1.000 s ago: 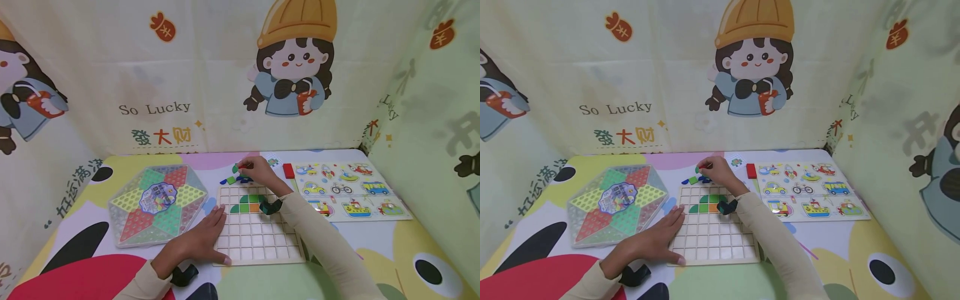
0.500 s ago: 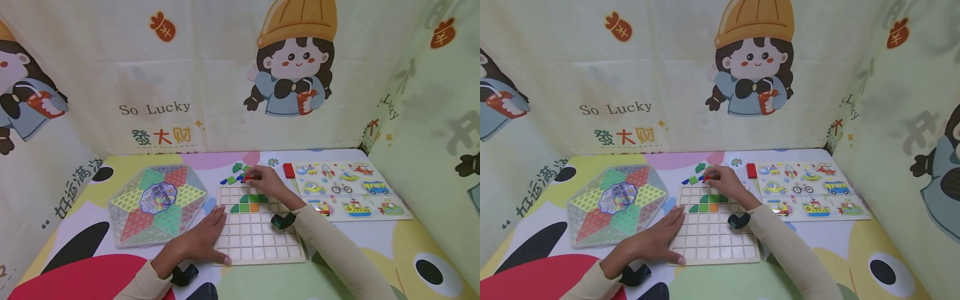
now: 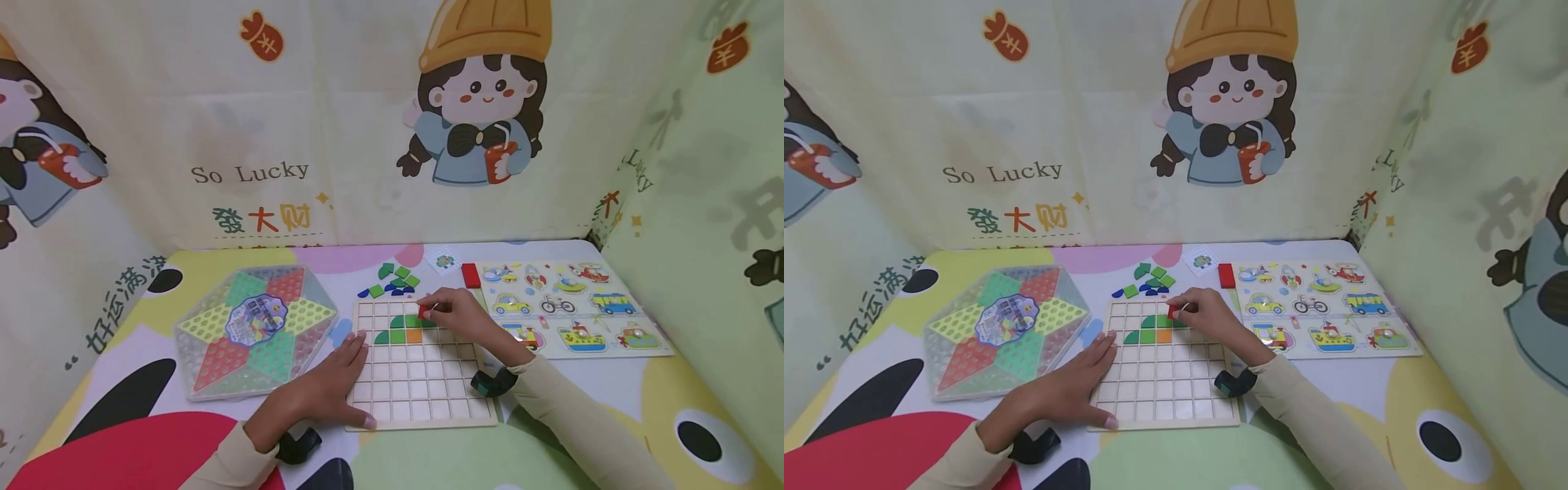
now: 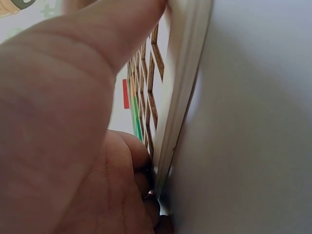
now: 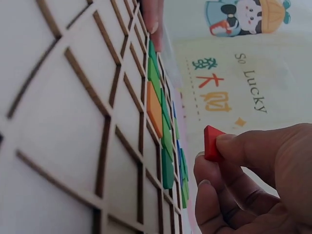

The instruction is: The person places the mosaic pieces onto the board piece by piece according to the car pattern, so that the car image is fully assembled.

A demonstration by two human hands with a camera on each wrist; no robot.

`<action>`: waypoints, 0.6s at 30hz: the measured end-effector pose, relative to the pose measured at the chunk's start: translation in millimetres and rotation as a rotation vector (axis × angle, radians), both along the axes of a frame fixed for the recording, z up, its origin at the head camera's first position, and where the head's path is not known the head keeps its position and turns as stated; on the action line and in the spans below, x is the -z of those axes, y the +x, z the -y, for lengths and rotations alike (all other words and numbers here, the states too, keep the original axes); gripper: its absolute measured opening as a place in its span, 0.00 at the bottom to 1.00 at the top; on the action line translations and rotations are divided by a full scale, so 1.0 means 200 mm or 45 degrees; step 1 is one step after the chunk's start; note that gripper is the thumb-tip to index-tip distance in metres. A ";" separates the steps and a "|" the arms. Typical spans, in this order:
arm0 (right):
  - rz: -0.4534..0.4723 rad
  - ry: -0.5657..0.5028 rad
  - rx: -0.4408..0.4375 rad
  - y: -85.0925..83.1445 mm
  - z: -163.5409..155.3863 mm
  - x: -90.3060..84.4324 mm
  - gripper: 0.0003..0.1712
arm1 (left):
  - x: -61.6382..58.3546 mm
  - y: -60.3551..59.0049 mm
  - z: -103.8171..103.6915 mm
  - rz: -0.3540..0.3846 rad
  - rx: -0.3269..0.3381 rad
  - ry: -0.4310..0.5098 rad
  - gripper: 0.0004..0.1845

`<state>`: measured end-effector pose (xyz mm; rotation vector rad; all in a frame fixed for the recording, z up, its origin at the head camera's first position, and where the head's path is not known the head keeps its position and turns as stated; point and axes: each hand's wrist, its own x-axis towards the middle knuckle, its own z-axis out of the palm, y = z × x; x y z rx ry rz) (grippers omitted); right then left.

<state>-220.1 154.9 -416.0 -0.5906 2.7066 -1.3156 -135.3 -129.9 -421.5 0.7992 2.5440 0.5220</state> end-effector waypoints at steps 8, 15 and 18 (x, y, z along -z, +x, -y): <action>0.036 0.079 0.008 0.04 -0.02 0.01 0.12 | 0.00 0.00 0.00 -0.010 0.002 0.011 0.64; 0.068 0.134 -0.052 0.07 -0.03 0.02 0.12 | 0.00 0.00 0.00 -0.013 0.005 0.016 0.64; 0.059 0.133 -0.076 0.08 -0.02 0.04 0.11 | 0.00 0.00 0.00 -0.008 0.006 0.012 0.64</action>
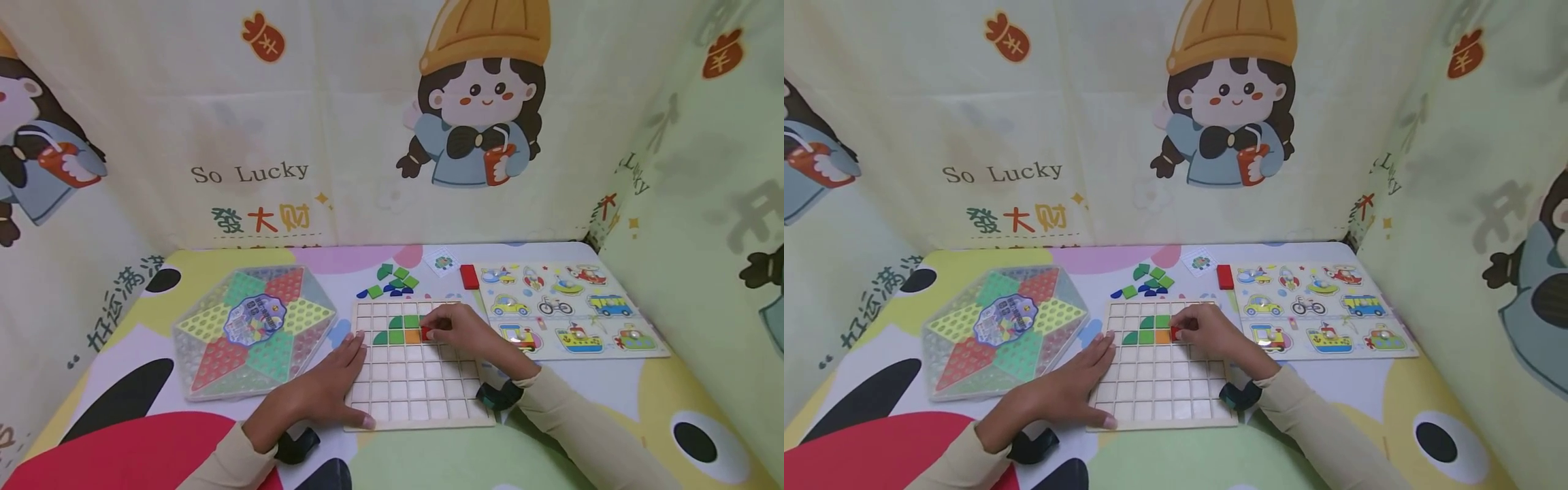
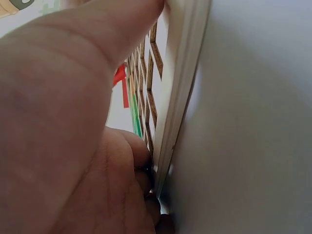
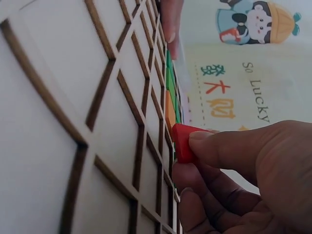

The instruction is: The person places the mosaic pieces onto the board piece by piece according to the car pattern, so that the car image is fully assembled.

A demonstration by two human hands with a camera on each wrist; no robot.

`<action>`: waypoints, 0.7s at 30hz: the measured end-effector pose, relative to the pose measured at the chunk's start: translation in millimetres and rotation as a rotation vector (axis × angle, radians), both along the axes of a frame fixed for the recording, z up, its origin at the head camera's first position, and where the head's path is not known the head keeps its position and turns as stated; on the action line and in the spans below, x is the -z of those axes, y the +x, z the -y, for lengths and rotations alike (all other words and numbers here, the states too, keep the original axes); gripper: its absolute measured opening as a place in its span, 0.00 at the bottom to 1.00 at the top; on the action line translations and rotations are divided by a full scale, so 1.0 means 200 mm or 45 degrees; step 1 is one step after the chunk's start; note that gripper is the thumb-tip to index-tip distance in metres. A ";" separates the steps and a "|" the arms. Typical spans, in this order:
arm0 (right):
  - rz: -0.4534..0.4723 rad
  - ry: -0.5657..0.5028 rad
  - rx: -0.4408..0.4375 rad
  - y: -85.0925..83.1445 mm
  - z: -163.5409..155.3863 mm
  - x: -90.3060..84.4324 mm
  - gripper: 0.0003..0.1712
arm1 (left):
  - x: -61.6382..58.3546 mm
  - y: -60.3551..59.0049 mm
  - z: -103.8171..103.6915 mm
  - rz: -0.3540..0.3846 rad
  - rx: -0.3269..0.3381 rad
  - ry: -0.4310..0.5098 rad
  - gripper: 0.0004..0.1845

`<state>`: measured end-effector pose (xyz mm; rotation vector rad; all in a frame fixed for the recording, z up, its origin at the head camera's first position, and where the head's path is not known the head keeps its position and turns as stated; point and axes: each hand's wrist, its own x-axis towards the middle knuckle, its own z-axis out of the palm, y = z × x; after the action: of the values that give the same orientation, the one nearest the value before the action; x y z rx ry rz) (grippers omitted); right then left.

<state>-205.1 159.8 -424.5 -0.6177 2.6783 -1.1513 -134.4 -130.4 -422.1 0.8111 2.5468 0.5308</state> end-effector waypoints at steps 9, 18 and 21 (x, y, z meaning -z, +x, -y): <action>-0.042 0.007 -0.001 0.02 0.01 0.02 0.10 | -0.01 0.01 0.00 0.005 -0.003 -0.001 0.64; -0.089 0.068 0.005 0.02 0.04 0.01 0.11 | -0.01 0.01 0.00 0.009 0.001 0.004 0.64; -0.093 0.081 0.005 0.02 0.05 0.00 0.11 | 0.00 0.01 0.01 0.012 -0.011 0.006 0.64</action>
<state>-200.8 149.4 -425.2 -0.6571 2.7663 -1.0591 -132.7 -131.8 -421.5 0.7981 2.5421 0.5425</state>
